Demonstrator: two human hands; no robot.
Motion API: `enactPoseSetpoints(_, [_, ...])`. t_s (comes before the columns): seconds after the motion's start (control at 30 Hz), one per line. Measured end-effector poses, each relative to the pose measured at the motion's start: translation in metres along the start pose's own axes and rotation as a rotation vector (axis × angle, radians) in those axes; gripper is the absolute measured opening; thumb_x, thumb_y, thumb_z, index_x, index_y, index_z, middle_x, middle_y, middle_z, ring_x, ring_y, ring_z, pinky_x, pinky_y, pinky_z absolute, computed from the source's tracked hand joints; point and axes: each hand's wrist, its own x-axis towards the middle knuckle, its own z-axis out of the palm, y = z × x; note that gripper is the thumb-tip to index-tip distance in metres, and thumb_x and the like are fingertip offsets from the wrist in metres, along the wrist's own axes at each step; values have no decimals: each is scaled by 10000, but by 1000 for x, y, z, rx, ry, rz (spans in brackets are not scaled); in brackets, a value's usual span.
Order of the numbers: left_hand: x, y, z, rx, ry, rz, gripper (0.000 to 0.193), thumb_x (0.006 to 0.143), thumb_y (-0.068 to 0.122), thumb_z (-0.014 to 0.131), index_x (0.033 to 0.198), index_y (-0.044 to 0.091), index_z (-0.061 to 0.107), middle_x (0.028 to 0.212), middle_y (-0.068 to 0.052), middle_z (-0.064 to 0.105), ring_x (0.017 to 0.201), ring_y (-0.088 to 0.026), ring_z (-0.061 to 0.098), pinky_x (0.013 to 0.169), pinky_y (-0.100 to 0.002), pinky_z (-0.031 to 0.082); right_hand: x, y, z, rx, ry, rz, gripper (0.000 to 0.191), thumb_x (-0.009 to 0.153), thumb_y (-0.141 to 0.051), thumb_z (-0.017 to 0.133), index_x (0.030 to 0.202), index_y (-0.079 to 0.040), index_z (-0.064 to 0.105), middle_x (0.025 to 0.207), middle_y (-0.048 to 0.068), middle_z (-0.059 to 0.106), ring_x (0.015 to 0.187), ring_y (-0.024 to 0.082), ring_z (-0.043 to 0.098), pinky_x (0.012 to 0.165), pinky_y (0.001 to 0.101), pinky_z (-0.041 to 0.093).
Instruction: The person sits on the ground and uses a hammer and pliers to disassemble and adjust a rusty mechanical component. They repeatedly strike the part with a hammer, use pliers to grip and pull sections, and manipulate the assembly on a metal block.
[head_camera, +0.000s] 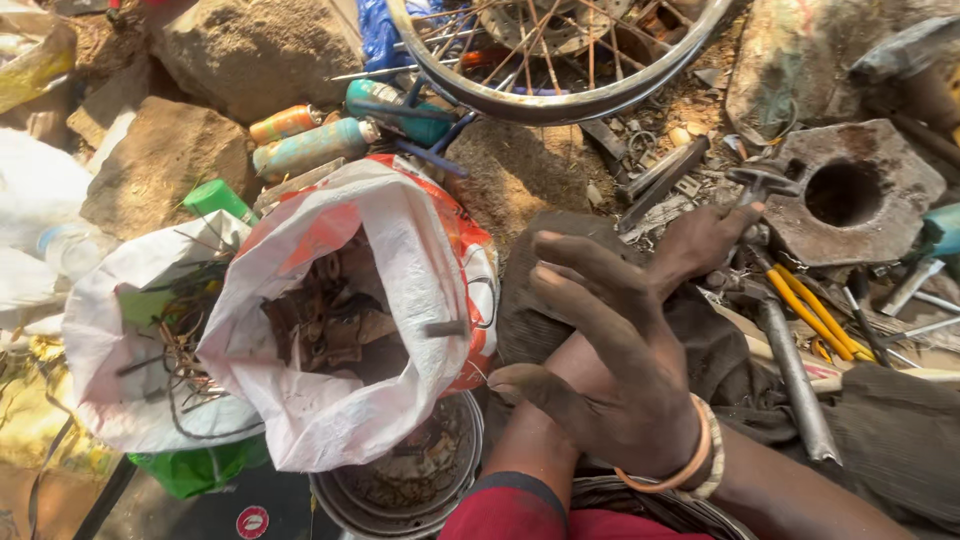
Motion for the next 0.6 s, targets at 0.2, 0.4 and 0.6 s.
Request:
enactPoseSetpoints(0.2, [16, -8, -4, -223, -31, 93, 898, 992, 771, 311, 1104, 15, 783, 914, -179, 774, 794, -258, 720, 772, -474, 562, -29, 83, -95, -364, 32, 275, 271, 958, -114, 782, 1208, -41, 704, 1189, 132, 739, 1057, 247, 755, 919, 326, 608])
enactPoseSetpoints(0.4, [23, 3, -5, -635, -80, 149, 628, 1083, 565, 371, 1034, 36, 707, 793, -97, 748, 626, -172, 658, 631, -317, 553, -136, 226, -213, -830, -334, 934, 427, 922, -373, 728, 1169, -25, 732, 1043, 196, 767, 901, 305, 738, 786, 425, 575])
enactPoseSetpoints(0.6, [15, 17, -4, -777, -116, 103, 603, 1083, 532, 292, 1109, 68, 677, 860, -111, 778, 723, -225, 730, 694, -354, 607, -212, 313, -196, -748, -700, 1301, 596, 932, -328, 653, 1412, -18, 482, 942, 224, 704, 748, 305, 691, 668, 437, 607])
